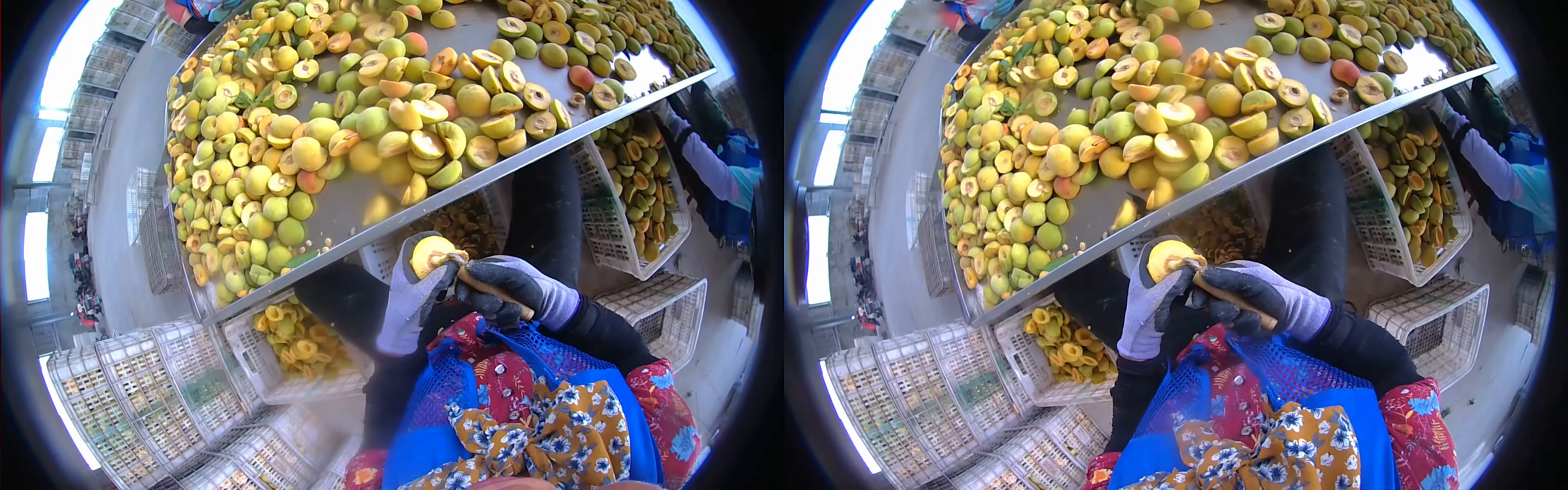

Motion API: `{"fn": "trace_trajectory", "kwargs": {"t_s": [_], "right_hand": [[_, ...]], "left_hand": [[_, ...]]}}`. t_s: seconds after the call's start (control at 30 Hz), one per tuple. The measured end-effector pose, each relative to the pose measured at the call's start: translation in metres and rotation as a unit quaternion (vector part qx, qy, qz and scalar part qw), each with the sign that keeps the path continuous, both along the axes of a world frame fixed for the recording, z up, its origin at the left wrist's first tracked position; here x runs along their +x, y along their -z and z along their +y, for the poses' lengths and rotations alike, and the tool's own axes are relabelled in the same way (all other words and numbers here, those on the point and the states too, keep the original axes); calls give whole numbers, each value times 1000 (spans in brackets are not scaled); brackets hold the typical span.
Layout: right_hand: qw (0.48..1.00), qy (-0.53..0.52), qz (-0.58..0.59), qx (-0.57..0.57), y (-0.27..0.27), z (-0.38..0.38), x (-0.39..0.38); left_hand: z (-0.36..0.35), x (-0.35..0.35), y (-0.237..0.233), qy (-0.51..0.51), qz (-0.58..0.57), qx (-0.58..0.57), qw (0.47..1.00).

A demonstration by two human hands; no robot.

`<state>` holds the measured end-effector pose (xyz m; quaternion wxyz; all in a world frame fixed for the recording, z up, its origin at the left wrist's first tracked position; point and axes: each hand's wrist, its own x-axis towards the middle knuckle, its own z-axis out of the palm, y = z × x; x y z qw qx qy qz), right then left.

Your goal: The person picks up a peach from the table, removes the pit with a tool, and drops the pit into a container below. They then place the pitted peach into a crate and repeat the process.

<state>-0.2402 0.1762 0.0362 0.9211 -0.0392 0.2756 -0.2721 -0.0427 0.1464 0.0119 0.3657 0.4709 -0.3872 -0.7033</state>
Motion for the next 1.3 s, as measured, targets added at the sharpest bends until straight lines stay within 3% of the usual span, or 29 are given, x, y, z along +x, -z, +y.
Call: {"fn": "trace_trajectory", "kwargs": {"t_s": [0.07,0.2,0.27,0.33,0.47,0.6,0.7,0.73,0.8,0.9,0.97,1.03,1.07,1.1,1.13,1.23,1.3], "right_hand": [[997,-9,61,-49,0,3,-2],[993,1,100,-63,-6,6,-8],[982,-2,126,-138,-1,10,-3],[999,-2,47,-22,-3,10,-2],[999,-1,29,-32,-6,11,-3],[1000,-14,-22,-13,2,10,-9],[995,-16,-102,12,14,13,-10],[991,-16,-134,19,18,14,-10],[994,-36,-106,0,16,13,-12],[997,-48,-16,-65,-2,11,-13],[993,-36,45,-106,-8,12,-8],[987,-9,95,-133,-9,12,-4],[977,-13,134,-165,-4,11,-5],[916,24,232,-327,7,12,-2],[817,59,321,-475,16,12,3],[717,-26,463,-520,14,22,5],[661,-69,518,-538,9,24,9]], "left_hand": [[7,-1,2,-7,-113,-60,992],[14,8,-2,-84,74,125,986],[15,2,-6,-51,31,56,997],[17,0,1,-27,4,-1,1000],[19,0,-5,2,-10,-3,1000],[24,3,6,-54,200,108,972],[25,-3,-8,-50,68,66,994],[26,-4,-7,-63,114,94,987],[30,-5,1,-86,209,150,963],[34,-3,11,-59,263,167,948],[32,2,7,-18,173,138,975],[32,0,5,-40,182,148,971],[32,-7,6,-83,236,172,953],[31,-11,7,-125,289,194,929],[29,-10,8,-129,290,210,925],[31,-10,16,-128,229,149,953],[33,-13,12,-114,127,60,983]]}}
